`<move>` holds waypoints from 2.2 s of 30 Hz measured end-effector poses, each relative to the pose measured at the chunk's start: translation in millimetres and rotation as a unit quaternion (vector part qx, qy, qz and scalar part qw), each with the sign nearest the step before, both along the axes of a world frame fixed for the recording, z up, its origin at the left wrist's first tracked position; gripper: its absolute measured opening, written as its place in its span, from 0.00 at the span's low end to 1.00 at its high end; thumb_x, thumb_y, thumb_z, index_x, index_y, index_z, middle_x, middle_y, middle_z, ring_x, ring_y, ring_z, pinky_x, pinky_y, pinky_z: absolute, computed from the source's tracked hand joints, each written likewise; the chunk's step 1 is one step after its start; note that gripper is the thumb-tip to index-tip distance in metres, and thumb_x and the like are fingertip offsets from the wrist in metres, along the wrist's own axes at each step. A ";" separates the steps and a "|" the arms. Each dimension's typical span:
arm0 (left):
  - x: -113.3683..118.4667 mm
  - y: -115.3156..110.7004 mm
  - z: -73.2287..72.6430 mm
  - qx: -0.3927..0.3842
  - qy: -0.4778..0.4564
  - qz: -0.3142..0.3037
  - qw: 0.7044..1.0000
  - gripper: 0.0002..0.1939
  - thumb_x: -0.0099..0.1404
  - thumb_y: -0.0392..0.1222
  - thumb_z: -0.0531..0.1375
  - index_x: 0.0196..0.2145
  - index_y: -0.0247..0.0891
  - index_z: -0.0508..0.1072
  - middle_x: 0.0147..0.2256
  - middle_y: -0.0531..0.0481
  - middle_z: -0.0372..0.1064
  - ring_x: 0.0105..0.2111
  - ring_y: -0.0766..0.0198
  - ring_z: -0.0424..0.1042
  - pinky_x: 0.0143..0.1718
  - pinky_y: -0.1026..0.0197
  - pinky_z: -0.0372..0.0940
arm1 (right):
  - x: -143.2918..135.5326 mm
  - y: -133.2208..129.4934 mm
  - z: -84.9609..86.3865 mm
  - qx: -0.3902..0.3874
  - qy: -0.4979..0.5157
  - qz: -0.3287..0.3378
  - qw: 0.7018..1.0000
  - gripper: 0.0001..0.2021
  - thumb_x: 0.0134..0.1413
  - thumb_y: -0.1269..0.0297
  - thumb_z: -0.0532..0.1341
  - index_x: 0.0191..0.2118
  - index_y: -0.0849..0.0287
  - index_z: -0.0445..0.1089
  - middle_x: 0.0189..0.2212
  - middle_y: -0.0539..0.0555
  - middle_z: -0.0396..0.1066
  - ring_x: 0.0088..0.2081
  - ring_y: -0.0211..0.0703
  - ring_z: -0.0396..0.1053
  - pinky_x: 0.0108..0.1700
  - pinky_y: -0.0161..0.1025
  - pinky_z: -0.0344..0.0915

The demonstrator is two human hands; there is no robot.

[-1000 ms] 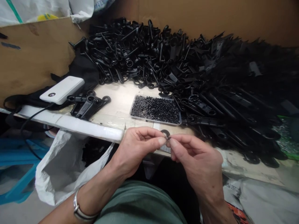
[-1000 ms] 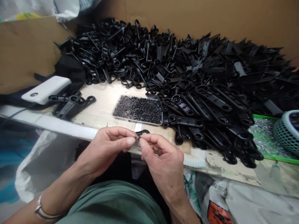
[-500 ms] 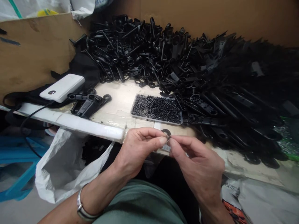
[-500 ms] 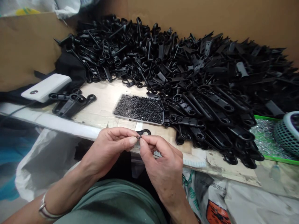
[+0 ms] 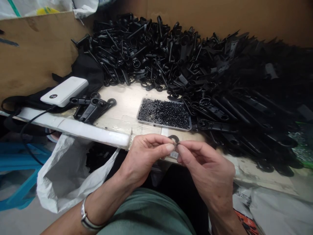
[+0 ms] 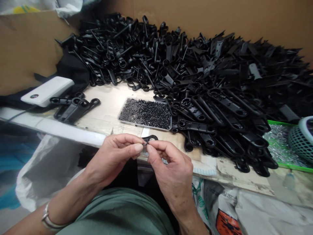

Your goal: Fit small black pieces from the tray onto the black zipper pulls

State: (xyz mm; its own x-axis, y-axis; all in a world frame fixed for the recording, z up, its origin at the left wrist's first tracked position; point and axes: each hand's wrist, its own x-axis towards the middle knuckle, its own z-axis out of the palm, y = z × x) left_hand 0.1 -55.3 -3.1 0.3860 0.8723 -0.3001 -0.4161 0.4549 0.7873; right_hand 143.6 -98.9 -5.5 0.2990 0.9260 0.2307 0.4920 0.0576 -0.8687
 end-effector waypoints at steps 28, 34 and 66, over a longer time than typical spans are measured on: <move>-1.3 -1.2 0.0 0.020 0.040 -0.010 0.999 0.06 0.50 0.35 0.70 0.28 0.34 0.79 0.26 0.51 0.75 0.26 0.72 0.69 0.31 0.69 0.64 | 3.7 0.2 2.0 0.017 -0.054 0.041 0.998 0.02 0.52 0.68 0.64 0.33 0.56 0.74 0.24 0.47 0.75 0.23 0.35 0.73 0.32 0.34 0.72; -5.0 3.7 0.8 0.030 0.037 -0.042 0.998 0.05 0.52 0.35 0.69 0.29 0.33 0.78 0.26 0.52 0.73 0.25 0.74 0.65 0.29 0.71 0.60 | 15.9 7.4 7.1 0.005 -0.070 0.114 0.991 0.03 0.53 0.70 0.63 0.33 0.56 0.73 0.25 0.46 0.75 0.22 0.34 0.71 0.31 0.32 0.71; -5.1 2.1 -1.1 0.010 0.041 -0.049 0.998 0.08 0.52 0.36 0.69 0.30 0.31 0.77 0.25 0.52 0.70 0.24 0.74 0.63 0.28 0.70 0.58 | 25.5 6.8 -2.7 0.008 -0.012 0.139 0.990 0.05 0.52 0.69 0.65 0.34 0.52 0.73 0.28 0.43 0.74 0.27 0.32 0.73 0.34 0.31 0.71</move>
State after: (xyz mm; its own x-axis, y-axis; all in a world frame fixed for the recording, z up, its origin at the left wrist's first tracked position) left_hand -5.0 -53.3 -4.2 0.4446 0.8377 -0.3171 -0.3038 0.4741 0.8264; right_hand 169.1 -92.0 -8.2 0.0270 0.9677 0.2506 0.4748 0.2082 -0.8551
